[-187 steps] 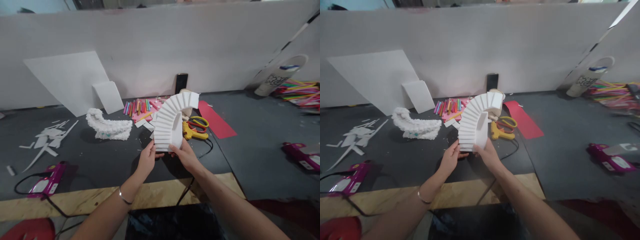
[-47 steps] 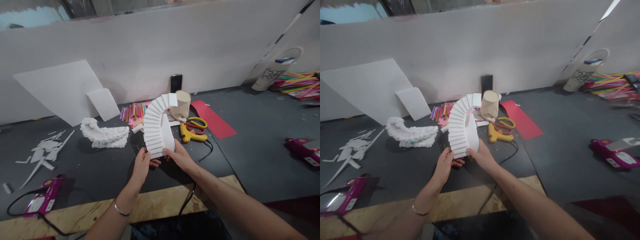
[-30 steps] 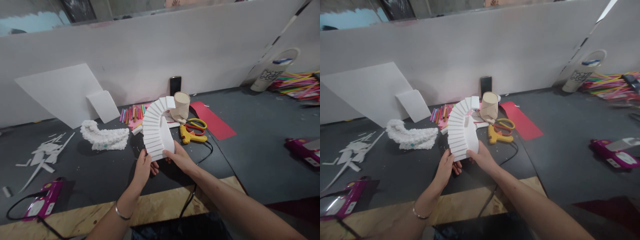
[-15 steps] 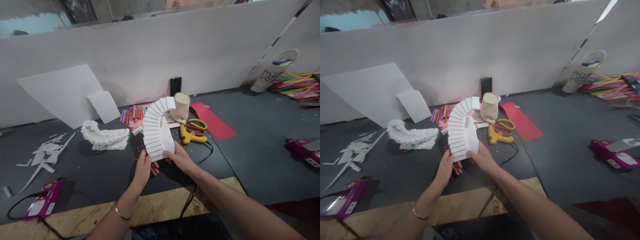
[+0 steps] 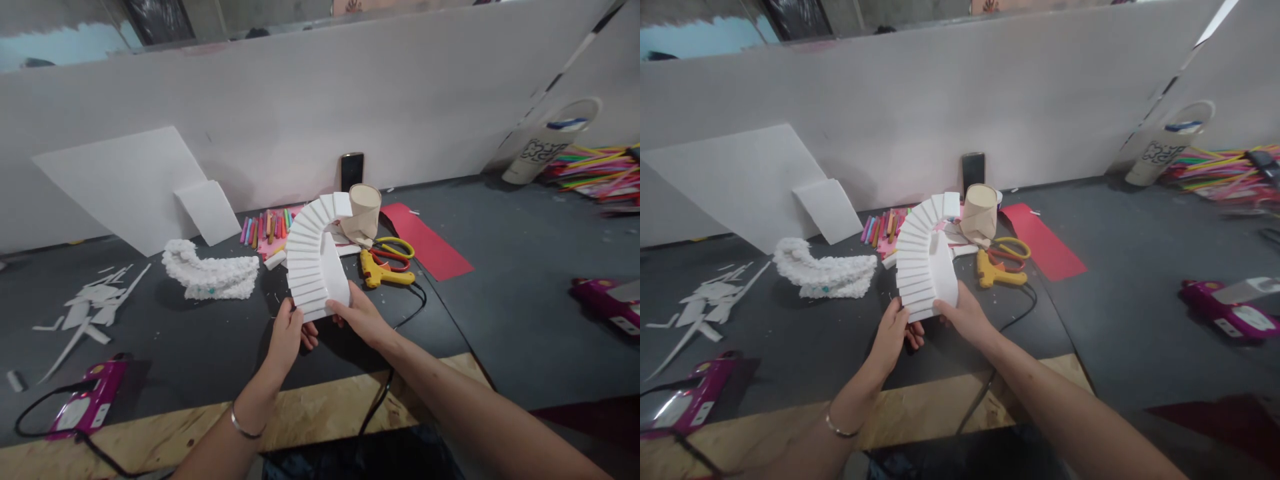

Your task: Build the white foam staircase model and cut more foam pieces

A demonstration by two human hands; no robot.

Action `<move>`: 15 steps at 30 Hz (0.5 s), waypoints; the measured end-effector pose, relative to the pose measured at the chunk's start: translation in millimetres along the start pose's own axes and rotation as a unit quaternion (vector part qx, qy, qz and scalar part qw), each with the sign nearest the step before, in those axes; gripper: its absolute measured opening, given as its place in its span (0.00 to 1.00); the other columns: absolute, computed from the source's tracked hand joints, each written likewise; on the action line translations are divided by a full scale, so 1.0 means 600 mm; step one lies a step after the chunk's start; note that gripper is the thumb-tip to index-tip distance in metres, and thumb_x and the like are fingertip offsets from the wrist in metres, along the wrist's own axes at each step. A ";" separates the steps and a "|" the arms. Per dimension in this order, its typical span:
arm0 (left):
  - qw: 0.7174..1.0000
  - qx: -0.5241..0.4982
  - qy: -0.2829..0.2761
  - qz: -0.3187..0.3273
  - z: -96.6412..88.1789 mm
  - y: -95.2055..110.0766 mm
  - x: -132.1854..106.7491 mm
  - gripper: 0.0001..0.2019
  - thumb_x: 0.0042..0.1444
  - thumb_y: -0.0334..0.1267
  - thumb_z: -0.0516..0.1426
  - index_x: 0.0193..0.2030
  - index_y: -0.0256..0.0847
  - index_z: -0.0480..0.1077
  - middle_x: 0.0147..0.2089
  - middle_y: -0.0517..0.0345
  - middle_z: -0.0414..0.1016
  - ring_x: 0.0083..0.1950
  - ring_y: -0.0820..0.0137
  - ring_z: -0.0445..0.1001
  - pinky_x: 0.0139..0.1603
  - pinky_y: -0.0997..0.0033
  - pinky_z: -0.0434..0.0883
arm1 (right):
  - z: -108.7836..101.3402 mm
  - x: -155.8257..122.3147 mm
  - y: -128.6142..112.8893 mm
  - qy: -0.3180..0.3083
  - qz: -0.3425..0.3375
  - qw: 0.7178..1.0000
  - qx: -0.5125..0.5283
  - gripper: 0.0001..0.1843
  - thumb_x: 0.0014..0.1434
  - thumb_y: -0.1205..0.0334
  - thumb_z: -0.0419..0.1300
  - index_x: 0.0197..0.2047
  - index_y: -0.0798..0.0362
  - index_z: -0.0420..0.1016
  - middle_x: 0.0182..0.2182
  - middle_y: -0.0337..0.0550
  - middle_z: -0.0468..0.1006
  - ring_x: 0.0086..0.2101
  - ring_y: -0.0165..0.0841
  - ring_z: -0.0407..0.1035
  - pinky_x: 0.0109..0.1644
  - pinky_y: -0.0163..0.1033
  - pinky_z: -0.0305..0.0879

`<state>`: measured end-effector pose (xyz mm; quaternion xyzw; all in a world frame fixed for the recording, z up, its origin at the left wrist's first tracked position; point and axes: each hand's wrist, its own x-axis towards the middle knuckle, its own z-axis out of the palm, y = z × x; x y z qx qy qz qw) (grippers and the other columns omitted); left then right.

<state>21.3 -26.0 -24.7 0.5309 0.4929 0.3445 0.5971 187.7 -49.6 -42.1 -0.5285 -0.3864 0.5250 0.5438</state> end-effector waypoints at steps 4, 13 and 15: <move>1.000 -0.004 -0.006 -0.004 -0.003 -0.001 -0.001 0.16 0.55 0.48 0.52 0.45 0.39 0.61 0.19 0.64 0.71 0.16 0.70 0.71 0.15 0.76 0.66 | 0.000 -0.001 -0.003 0.003 0.001 1.000 -0.002 0.19 0.51 0.58 0.65 0.43 0.50 0.64 0.21 0.30 0.70 0.19 0.28 0.64 0.22 0.35 0.61; 0.996 -0.026 0.061 0.051 -0.007 -0.009 0.008 0.16 0.54 0.40 0.54 0.50 0.39 0.63 0.45 0.49 0.77 0.41 0.64 0.79 0.34 0.68 0.76 | 0.002 -0.004 -0.011 -0.002 0.010 1.000 -0.024 0.18 0.50 0.59 0.64 0.43 0.51 0.64 0.22 0.30 0.70 0.19 0.27 0.63 0.21 0.35 0.61; 0.989 -0.040 0.104 0.094 -0.014 -0.011 0.012 0.17 0.55 0.38 0.54 0.53 0.40 0.64 0.55 0.47 0.73 0.54 0.63 0.74 0.47 0.66 0.75 | 0.002 -0.003 -0.011 -0.013 0.018 0.999 -0.042 0.17 0.51 0.59 0.64 0.43 0.52 0.64 0.22 0.30 0.71 0.19 0.28 0.64 0.21 0.35 0.61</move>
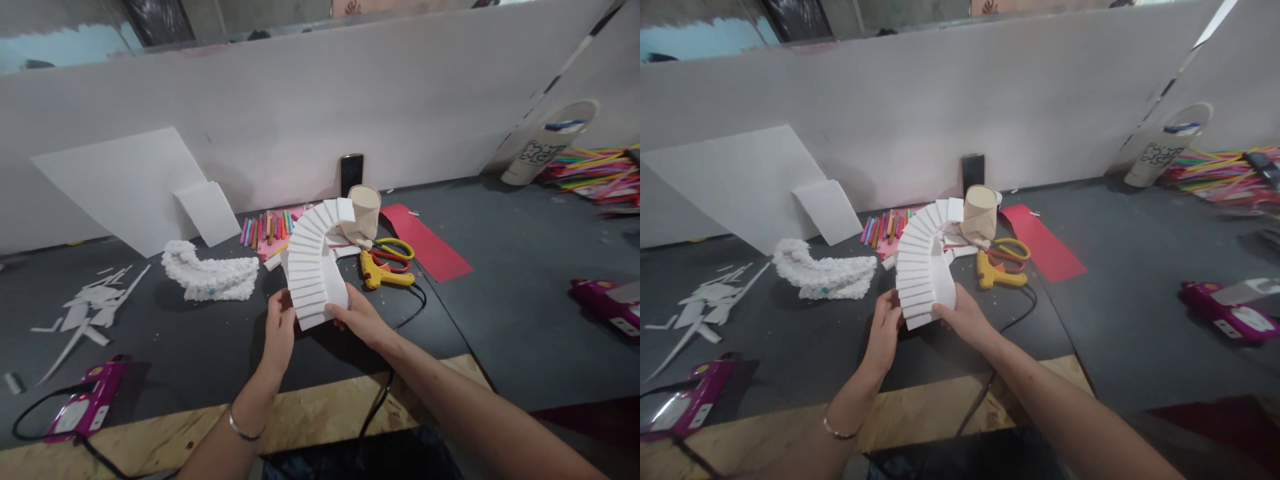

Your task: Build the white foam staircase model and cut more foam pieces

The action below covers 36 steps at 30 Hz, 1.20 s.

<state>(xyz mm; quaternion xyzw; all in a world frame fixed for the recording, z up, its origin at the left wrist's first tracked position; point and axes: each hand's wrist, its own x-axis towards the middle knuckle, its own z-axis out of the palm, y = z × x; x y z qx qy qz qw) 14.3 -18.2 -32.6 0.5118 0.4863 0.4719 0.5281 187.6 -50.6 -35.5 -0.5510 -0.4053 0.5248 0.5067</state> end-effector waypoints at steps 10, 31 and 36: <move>0.999 0.001 0.035 0.005 -0.008 -0.007 0.009 0.20 0.55 0.49 0.60 0.49 0.38 0.69 0.49 0.49 0.76 0.50 0.62 0.74 0.52 0.61 0.69 | -0.005 0.003 0.008 -0.055 -0.002 0.995 -0.079 0.19 0.54 0.60 0.61 0.48 0.53 0.63 0.24 0.31 0.70 0.21 0.28 0.65 0.23 0.34 0.64; 0.989 -0.131 0.028 -0.055 -0.007 -0.008 0.016 0.19 0.49 0.47 0.65 0.43 0.37 0.71 0.43 0.52 0.78 0.45 0.64 0.75 0.50 0.63 0.69 | -0.001 0.003 0.013 -0.036 -0.008 0.999 0.005 0.18 0.56 0.48 0.61 0.42 0.50 0.62 0.28 0.34 0.71 0.24 0.30 0.69 0.26 0.37 0.68; 0.990 -0.127 0.013 -0.064 -0.006 -0.011 0.016 0.19 0.48 0.48 0.66 0.42 0.38 0.71 0.42 0.53 0.78 0.44 0.65 0.75 0.49 0.64 0.69 | -0.002 -0.002 0.004 -0.058 -0.008 0.998 -0.026 0.20 0.53 0.55 0.65 0.44 0.50 0.62 0.25 0.33 0.72 0.24 0.30 0.69 0.27 0.37 0.68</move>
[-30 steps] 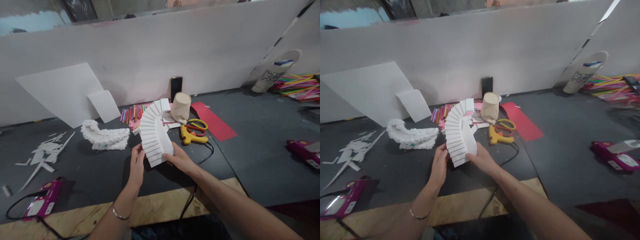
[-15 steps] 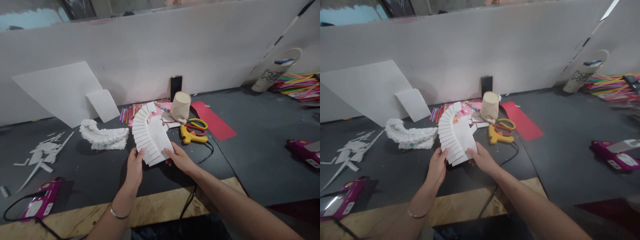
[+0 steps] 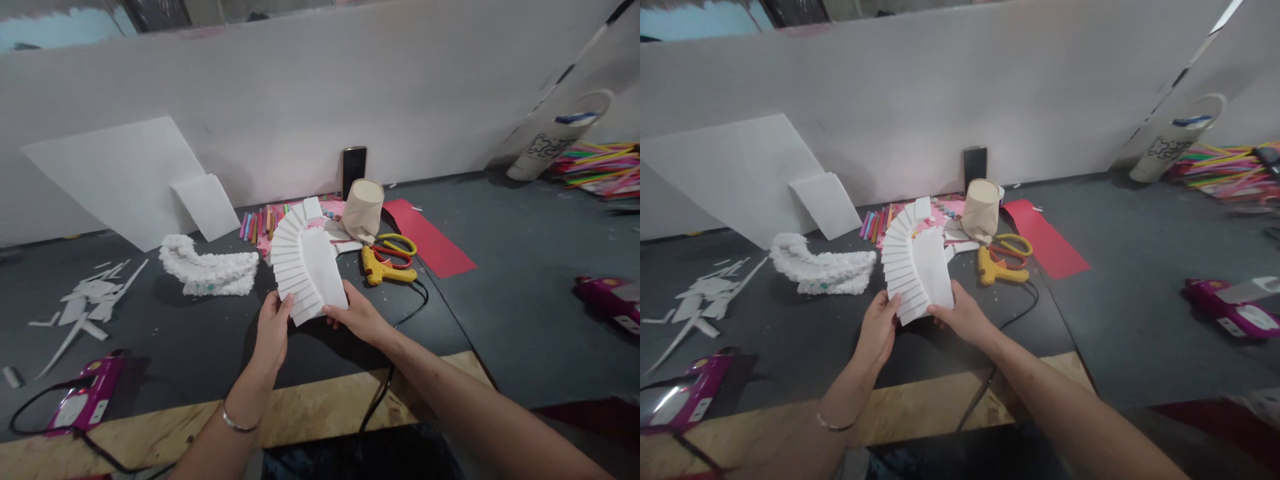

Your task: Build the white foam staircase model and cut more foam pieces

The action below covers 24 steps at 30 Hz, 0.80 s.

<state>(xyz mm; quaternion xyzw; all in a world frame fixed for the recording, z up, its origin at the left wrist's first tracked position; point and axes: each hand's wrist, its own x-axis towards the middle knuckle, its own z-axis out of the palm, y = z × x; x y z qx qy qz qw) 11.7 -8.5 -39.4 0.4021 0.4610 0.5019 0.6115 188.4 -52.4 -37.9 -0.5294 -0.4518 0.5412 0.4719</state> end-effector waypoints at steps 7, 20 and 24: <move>0.999 0.027 -0.002 0.033 -0.003 0.001 0.002 0.19 0.49 0.48 0.65 0.43 0.38 0.71 0.44 0.52 0.78 0.46 0.64 0.76 0.49 0.63 0.71 | -0.004 -0.002 -0.007 -0.024 0.008 1.000 -0.011 0.23 0.51 0.57 0.65 0.47 0.53 0.63 0.27 0.33 0.72 0.25 0.30 0.69 0.27 0.36 0.68; 0.999 0.023 0.001 0.045 0.001 0.007 -0.004 0.20 0.51 0.47 0.65 0.47 0.39 0.71 0.48 0.50 0.78 0.49 0.63 0.76 0.54 0.62 0.70 | -0.009 0.001 0.001 -0.031 0.008 0.999 -0.007 0.25 0.51 0.58 0.67 0.49 0.54 0.63 0.25 0.32 0.72 0.24 0.28 0.67 0.27 0.35 0.68; 0.999 0.027 0.006 0.043 0.001 0.006 -0.005 0.19 0.51 0.47 0.65 0.46 0.39 0.72 0.48 0.50 0.78 0.51 0.62 0.76 0.55 0.62 0.69 | -0.010 0.001 0.003 -0.032 0.011 0.999 -0.002 0.25 0.50 0.56 0.68 0.48 0.53 0.64 0.25 0.32 0.72 0.23 0.28 0.67 0.27 0.36 0.68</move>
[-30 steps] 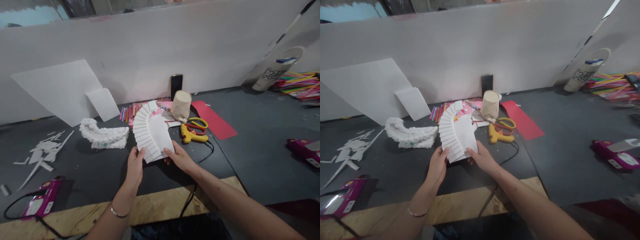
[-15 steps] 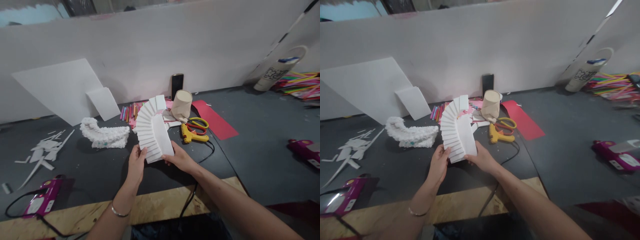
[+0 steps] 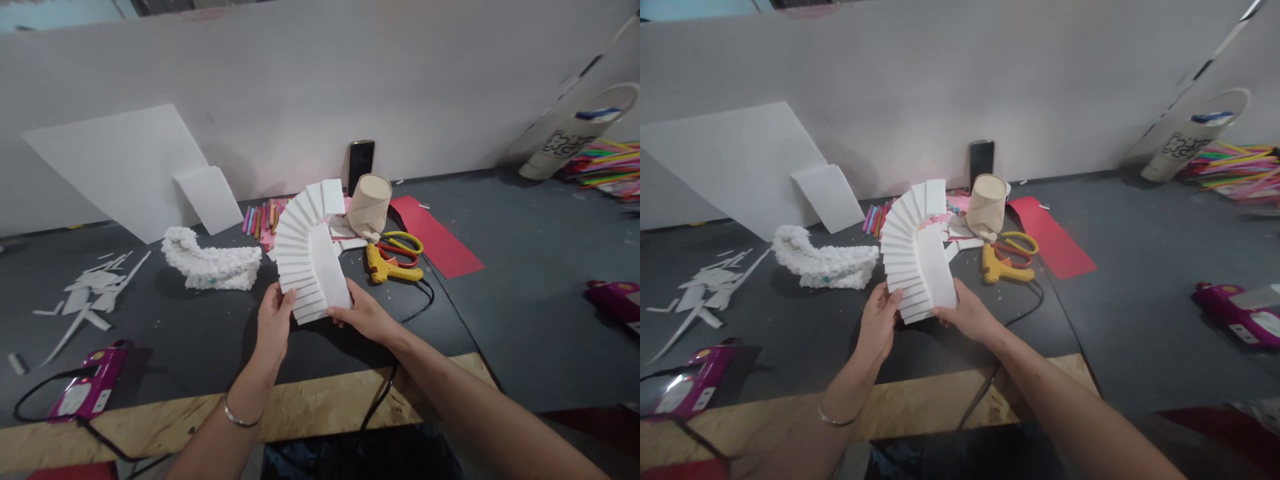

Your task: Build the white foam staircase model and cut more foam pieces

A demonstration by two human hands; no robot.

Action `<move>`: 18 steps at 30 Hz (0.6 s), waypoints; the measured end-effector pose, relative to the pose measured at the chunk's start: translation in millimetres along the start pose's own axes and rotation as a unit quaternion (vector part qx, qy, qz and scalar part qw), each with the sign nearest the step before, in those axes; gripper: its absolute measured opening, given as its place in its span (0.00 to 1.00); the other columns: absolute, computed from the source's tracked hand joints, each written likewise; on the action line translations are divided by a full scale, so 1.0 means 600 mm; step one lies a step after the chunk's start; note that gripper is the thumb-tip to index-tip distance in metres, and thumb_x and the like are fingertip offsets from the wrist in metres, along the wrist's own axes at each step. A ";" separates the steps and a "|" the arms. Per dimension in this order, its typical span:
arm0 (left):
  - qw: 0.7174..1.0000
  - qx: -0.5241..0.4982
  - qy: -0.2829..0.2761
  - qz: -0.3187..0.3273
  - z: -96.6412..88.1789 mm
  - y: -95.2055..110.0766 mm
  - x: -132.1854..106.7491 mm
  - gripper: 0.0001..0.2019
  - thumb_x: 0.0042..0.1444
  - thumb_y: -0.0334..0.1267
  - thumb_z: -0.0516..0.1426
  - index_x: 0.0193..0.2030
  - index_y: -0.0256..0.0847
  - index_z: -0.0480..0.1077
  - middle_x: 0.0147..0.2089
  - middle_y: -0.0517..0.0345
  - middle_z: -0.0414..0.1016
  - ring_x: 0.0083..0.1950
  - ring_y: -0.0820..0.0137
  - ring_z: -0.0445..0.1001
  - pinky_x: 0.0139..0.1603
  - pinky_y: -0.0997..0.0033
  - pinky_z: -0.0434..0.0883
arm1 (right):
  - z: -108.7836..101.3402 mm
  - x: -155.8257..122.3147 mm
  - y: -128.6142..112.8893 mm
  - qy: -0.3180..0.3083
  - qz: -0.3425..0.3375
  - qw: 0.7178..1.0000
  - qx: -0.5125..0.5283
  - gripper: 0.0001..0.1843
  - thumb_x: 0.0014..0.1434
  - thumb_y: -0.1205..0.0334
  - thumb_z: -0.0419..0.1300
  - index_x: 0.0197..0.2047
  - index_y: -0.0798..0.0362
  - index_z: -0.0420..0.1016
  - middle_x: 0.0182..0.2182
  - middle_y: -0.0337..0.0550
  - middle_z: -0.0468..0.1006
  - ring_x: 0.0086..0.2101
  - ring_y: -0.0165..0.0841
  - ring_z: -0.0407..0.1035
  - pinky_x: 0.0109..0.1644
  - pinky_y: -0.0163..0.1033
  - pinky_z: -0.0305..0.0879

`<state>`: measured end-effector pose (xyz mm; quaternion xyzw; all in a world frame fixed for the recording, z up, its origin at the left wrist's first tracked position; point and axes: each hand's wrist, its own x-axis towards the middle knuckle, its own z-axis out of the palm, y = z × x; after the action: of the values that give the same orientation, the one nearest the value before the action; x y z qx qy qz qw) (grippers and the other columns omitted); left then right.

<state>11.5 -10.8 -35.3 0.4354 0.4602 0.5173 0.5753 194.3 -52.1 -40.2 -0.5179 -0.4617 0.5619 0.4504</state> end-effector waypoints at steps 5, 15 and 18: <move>1.000 0.013 0.000 0.009 -0.001 -0.001 0.001 0.19 0.52 0.47 0.64 0.47 0.39 0.72 0.47 0.49 0.78 0.49 0.62 0.76 0.53 0.61 0.70 | -0.002 0.000 0.003 0.000 -0.005 1.000 -0.018 0.25 0.51 0.56 0.68 0.49 0.53 0.65 0.28 0.34 0.74 0.25 0.30 0.69 0.29 0.37 0.69; 0.998 0.055 -0.005 0.027 0.002 -0.010 -0.005 0.18 0.54 0.48 0.63 0.47 0.39 0.71 0.46 0.50 0.78 0.47 0.62 0.76 0.50 0.64 0.71 | 0.006 0.005 0.003 0.052 0.007 0.998 -0.025 0.25 0.49 0.57 0.68 0.49 0.54 0.67 0.35 0.40 0.77 0.27 0.30 0.70 0.27 0.38 0.73; 0.999 0.036 -0.002 0.027 0.006 -0.006 -0.007 0.19 0.52 0.48 0.64 0.46 0.40 0.68 0.47 0.51 0.78 0.49 0.63 0.76 0.52 0.64 0.71 | 0.006 0.004 0.002 0.060 0.008 0.998 -0.009 0.24 0.48 0.59 0.68 0.47 0.54 0.67 0.33 0.39 0.76 0.27 0.30 0.70 0.27 0.37 0.73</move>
<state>15.2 -15.6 -37.7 0.4687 0.4655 0.5151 0.5462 190.6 -49.9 -41.5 -0.5586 -0.4346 0.5289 0.4684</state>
